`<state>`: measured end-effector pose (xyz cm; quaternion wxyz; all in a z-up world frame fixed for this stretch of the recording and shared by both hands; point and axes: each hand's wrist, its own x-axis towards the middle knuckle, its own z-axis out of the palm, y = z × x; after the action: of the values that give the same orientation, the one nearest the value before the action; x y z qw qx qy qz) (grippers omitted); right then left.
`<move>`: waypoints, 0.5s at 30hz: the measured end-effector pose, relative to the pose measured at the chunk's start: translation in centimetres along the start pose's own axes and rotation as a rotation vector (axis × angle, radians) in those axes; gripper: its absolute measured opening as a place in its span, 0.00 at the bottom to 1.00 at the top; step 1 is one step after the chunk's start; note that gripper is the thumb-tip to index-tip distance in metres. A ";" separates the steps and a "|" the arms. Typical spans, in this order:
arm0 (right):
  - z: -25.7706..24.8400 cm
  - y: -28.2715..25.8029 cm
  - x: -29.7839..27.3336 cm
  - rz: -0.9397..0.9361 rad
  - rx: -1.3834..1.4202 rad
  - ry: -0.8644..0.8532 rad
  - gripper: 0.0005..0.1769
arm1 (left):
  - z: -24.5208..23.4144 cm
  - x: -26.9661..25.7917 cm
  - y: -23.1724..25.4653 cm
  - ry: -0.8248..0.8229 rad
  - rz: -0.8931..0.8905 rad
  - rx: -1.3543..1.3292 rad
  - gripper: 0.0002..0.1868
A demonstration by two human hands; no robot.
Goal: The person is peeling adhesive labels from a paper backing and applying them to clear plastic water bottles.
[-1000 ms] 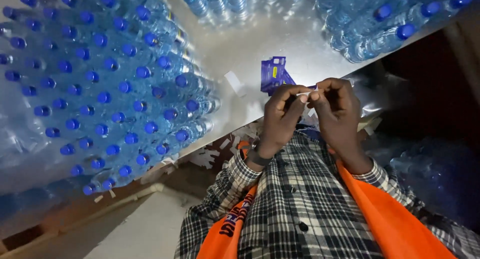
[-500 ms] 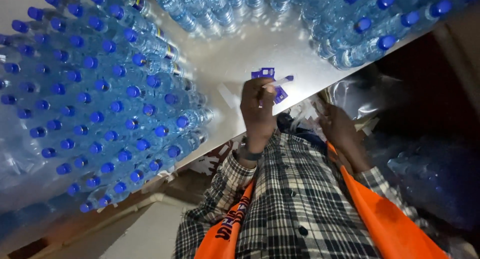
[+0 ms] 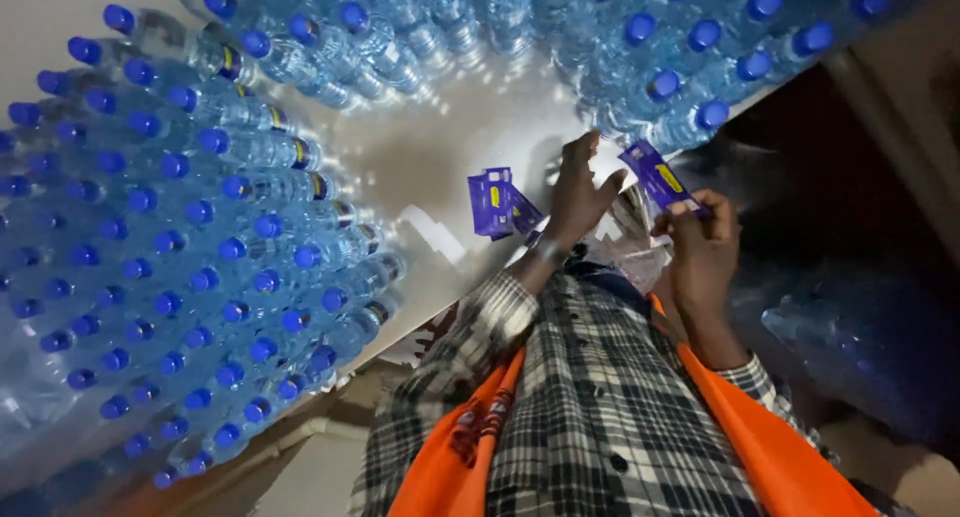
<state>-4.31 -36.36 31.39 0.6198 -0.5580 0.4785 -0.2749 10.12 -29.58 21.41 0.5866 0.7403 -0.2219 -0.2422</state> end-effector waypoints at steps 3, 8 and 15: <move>0.2 0.3 0.5 -0.040 -0.050 -0.064 0.11 | 5.5 6.2 -6.3 0.177 0.120 0.301 0.43; 2.0 -1.5 0.6 0.043 -0.050 -0.148 0.11 | 5.0 7.4 -6.5 0.269 0.194 0.508 0.45; 3.1 3.2 5.1 0.103 -0.134 -0.367 0.14 | -6.3 6.9 -9.0 0.022 -0.269 -0.146 0.36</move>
<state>-0.16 -38.82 26.61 0.6714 -0.6135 0.4026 -0.1038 19.83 -27.05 13.21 0.6034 0.7213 -0.0962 -0.3262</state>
